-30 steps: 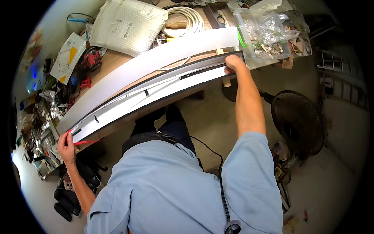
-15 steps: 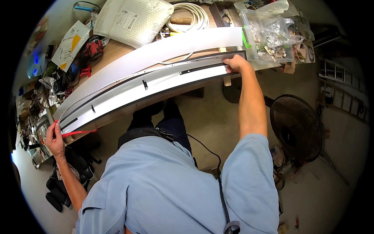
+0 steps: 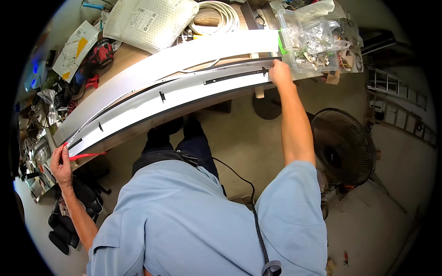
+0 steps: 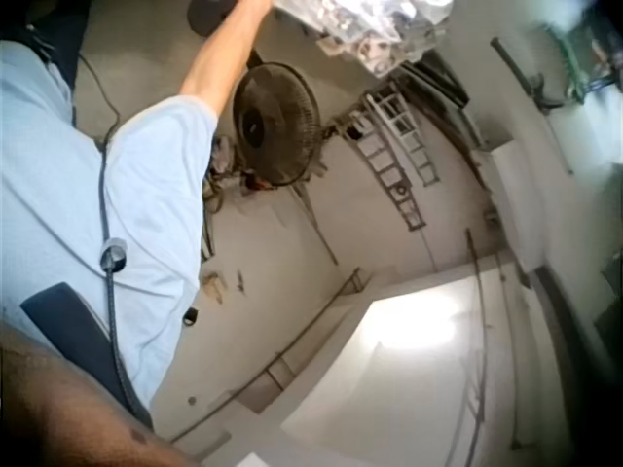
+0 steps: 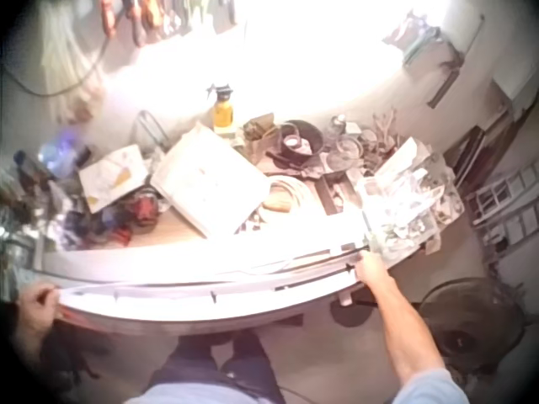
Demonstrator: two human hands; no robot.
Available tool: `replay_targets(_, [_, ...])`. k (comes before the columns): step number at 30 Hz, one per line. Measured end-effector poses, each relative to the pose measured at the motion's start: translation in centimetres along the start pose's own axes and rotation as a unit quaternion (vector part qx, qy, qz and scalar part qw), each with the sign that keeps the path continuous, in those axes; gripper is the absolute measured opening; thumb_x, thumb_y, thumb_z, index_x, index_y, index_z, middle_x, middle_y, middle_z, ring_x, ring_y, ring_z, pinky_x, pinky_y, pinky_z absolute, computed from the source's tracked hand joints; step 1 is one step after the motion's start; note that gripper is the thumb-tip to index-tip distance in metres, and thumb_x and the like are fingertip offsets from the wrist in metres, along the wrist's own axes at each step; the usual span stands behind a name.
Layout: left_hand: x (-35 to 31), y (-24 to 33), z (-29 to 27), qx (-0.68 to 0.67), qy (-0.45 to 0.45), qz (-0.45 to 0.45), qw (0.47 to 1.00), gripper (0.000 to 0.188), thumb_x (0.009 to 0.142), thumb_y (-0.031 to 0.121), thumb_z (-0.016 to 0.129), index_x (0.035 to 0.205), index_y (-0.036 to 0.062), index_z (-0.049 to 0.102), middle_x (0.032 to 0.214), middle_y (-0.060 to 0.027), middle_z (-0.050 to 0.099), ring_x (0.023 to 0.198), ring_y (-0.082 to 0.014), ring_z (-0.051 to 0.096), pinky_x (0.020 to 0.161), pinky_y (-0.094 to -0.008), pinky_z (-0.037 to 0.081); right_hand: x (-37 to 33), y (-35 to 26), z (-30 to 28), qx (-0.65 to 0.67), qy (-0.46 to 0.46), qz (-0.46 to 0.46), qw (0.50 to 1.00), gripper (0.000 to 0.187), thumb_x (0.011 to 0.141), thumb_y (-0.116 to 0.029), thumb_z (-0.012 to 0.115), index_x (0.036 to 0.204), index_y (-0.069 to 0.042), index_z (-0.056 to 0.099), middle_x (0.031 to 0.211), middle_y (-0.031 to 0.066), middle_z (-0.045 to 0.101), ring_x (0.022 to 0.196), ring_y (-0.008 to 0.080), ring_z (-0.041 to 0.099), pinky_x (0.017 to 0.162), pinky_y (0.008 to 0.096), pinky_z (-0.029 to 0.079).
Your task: The person uses a power drill to secure a long white light fixture to a wooden workbench. They then thread a red wire through the fixture's internal channel, pull it taut, and tie a knot to secure it in place.
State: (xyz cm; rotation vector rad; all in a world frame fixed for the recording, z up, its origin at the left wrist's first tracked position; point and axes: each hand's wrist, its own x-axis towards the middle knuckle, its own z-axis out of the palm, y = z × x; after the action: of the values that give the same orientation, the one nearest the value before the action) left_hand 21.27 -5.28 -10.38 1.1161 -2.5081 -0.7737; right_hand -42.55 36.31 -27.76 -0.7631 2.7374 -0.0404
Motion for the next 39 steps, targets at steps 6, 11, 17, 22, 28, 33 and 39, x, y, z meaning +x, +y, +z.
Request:
replay_targets(6, [-0.3, -1.0, -0.8, -0.01, 0.009, 0.008, 1.0, 0.014, 0.098, 0.008, 0.062, 0.105, -0.004, 0.067, 0.092, -0.0031, 0.063, 0.083, -0.0095, 0.054, 0.074, -0.0213, 0.043, -0.4, -0.6, 0.6, -0.089, 0.008, -0.065, 0.994, 0.019, 0.089, -0.007, 0.052, 0.104, -0.003, 0.064, 0.096, 0.0232, 0.07, 0.097, 0.0417, 0.066, 0.085, 0.0499, 0.053])
replay_targets(11, [-0.6, -0.4, -1.2, 0.015, 0.014, 0.004, 1.0, 0.015, 0.099, 0.009, 0.061, 0.103, -0.004, 0.067, 0.085, -0.0011, 0.058, 0.077, -0.0089, 0.05, 0.069, -0.0215, 0.04, -0.4, -0.9, 0.5, -0.149, 0.0, -0.099, 0.984, 0.017, 0.091, -0.006, 0.047, 0.096, -0.002, 0.062, 0.095, 0.0233, 0.069, 0.094, 0.041, 0.068, 0.083, 0.0519, 0.054])
replay_targets(17, [-1.4, -0.8, -2.2, 0.022, 0.015, -0.011, 1.0, 0.016, 0.099, 0.009, 0.06, 0.104, -0.0048, 0.066, 0.085, -0.0009, 0.057, 0.076, -0.0092, 0.049, 0.069, -0.0217, 0.039, 0.1, 0.1, 0.7, -0.14, 0.006, -0.116, 0.983, 0.015, 0.091, -0.007, 0.05, 0.095, -0.001, 0.062, 0.093, 0.0245, 0.069, 0.09, 0.042, 0.067, 0.081, 0.0512, 0.054])
replay_targets(22, [-2.3, -1.4, -1.7, 0.019, 0.028, 0.002, 0.999, 0.017, 0.099, 0.01, 0.061, 0.106, -0.0044, 0.067, 0.086, -0.001, 0.059, 0.076, -0.0087, 0.049, 0.069, -0.0214, 0.04, -0.4, 0.5, 0.2, -0.042, 0.048, -0.077, 0.995, 0.016, 0.088, -0.013, 0.061, 0.092, 0.001, 0.066, 0.087, 0.0219, 0.071, 0.079, 0.036, 0.07, 0.073, 0.043, 0.055])
replay_targets(28, [-2.8, -2.3, -0.8, 0.004, 0.047, -0.035, 0.998, 0.019, 0.099, 0.012, 0.062, 0.106, -0.0044, 0.068, 0.086, 0.0002, 0.059, 0.073, -0.0068, 0.048, 0.064, -0.0207, 0.038, 0.5, 1.2, -0.8, 0.165, -0.044, 0.047, 0.984, 0.018, 0.082, -0.012, 0.068, 0.094, 0.0, 0.072, 0.075, 0.0112, 0.07, 0.064, 0.015, 0.07, 0.065, 0.0306, 0.053])
replay_targets(33, [-3.1, -3.1, -0.5, 0.014, 0.03, -0.05, 0.998, 0.019, 0.099, 0.013, 0.062, 0.105, -0.0043, 0.068, 0.085, 0.0014, 0.059, 0.071, -0.0061, 0.047, 0.063, -0.0205, 0.037, -0.1, 0.3, -1.4, 0.087, 0.005, 0.045, 0.995, 0.023, 0.082, -0.015, 0.062, 0.097, -0.004, 0.075, 0.089, 0.0199, 0.072, 0.085, 0.0301, 0.071, 0.079, 0.0386, 0.054])
replay_targets(39, [-3.0, -2.9, 0.4, 0.022, 0.005, -0.07, 0.997, 0.018, 0.098, 0.013, 0.063, 0.103, -0.0033, 0.069, 0.081, 0.0026, 0.058, 0.07, -0.005, 0.044, 0.061, -0.02, 0.035, -0.8, -2.5, -1.6, -0.074, 0.036, 0.054, 0.995, 0.024, 0.084, -0.01, 0.057, 0.098, -0.004, 0.075, 0.101, 0.0236, 0.071, 0.098, 0.038, 0.069, 0.089, 0.0445, 0.054])
